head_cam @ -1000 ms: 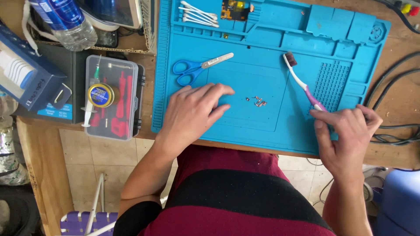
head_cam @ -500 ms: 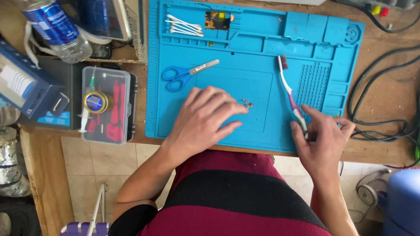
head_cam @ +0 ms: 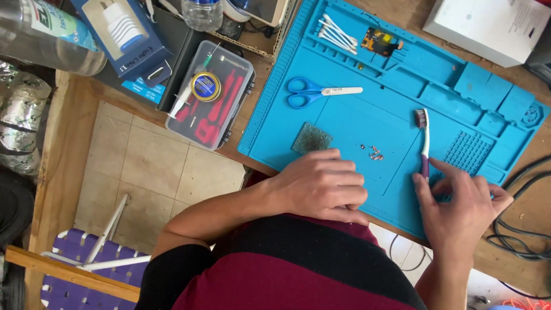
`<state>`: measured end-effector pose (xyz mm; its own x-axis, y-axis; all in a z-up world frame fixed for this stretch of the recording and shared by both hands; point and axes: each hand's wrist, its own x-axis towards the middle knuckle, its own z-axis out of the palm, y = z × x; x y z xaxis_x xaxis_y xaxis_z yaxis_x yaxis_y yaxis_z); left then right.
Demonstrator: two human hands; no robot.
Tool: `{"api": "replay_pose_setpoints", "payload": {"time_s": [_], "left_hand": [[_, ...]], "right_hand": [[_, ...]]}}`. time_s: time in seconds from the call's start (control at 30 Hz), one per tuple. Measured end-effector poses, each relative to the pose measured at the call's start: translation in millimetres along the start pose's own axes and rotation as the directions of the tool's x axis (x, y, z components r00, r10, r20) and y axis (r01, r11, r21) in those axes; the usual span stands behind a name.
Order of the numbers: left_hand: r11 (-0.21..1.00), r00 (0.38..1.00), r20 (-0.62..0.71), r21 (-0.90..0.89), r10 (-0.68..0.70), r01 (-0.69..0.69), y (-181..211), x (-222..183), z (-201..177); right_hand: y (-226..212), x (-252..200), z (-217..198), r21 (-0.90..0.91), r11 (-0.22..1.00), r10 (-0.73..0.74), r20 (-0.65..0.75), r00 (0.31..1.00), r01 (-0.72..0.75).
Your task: Cleaning a silicone repair mat using a toothbrush, sponge, and cleaning solution, and organizing tools on the workbench.
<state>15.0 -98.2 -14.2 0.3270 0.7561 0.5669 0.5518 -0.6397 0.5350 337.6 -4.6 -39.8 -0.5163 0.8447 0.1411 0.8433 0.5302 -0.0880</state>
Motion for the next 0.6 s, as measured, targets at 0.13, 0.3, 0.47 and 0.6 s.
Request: {"api": "replay_pose_setpoints", "payload": {"time_s": [0.13,0.3,0.47,0.6], "left_hand": [[0.997,0.998,0.016,-0.035,-0.064,0.064,-10.9,-4.3,-4.1],[0.871,0.946,0.065,0.415,-0.317,0.263,-27.8,-3.3,-12.5],[0.828,0.926,0.054,0.468,-0.374,0.307,-30.6,10.8,-1.9],[0.811,0.937,0.032,0.511,-0.348,0.284,-32.8,20.4,7.5]], "right_hand": [[-5.0,5.1,-10.3,-0.016,1.0,-0.01,-0.02,1.0,0.01],[-3.1,4.3,-17.6,0.033,0.997,-0.061,-0.101,0.993,0.065],[-28.2,24.8,-18.2,0.042,0.986,-0.159,-0.068,0.985,0.162],[-45.5,47.4,-20.7,0.063,0.962,-0.261,-0.077,0.962,0.266]]}}
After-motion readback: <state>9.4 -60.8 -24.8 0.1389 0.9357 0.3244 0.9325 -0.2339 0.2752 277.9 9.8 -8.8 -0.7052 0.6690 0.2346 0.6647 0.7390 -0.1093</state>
